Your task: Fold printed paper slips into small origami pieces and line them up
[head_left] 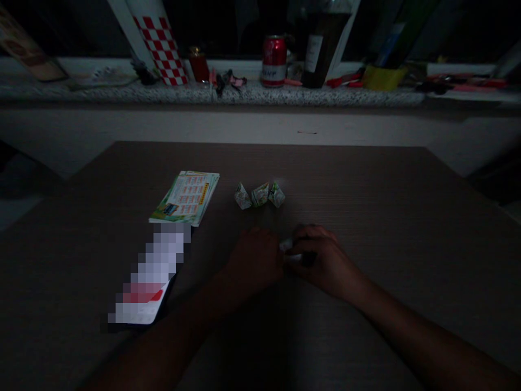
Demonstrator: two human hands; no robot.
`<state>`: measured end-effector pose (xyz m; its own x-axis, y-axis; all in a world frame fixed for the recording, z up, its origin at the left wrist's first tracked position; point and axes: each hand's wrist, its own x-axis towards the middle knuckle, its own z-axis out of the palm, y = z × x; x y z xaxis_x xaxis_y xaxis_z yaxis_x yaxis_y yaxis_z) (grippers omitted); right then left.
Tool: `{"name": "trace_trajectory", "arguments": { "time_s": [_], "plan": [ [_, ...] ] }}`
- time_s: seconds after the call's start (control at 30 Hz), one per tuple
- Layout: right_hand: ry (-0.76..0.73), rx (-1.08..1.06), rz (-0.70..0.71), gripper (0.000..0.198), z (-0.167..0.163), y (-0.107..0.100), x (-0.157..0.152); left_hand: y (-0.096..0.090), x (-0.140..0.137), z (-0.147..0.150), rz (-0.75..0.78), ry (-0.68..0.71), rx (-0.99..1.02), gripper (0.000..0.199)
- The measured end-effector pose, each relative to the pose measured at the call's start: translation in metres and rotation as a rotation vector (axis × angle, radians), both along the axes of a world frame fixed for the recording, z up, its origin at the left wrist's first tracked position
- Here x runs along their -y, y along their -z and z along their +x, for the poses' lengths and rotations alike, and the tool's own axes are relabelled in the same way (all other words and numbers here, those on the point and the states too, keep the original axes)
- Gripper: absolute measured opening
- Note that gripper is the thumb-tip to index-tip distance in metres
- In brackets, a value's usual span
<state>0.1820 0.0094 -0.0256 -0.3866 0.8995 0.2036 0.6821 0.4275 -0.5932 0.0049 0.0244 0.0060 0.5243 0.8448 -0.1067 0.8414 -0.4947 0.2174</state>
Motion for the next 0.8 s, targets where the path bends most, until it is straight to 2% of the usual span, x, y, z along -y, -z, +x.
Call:
{"name": "trace_trajectory", "arguments": {
  "time_s": [0.37,0.63,0.8],
  "plan": [
    [-0.16,0.002,-0.045,0.029,0.012,-0.009,0.0,-0.001,-0.001,0.0,-0.004,0.009,-0.021,0.021],
    [-0.175,-0.017,-0.061,0.032,0.014,-0.007,-0.001,-0.001,0.0,-0.004,-0.012,0.005,0.034,0.02],
    [-0.173,-0.026,-0.045,0.033,0.015,-0.004,-0.002,-0.001,0.001,-0.004,-0.018,0.008,0.019,0.033]
  ]
}}
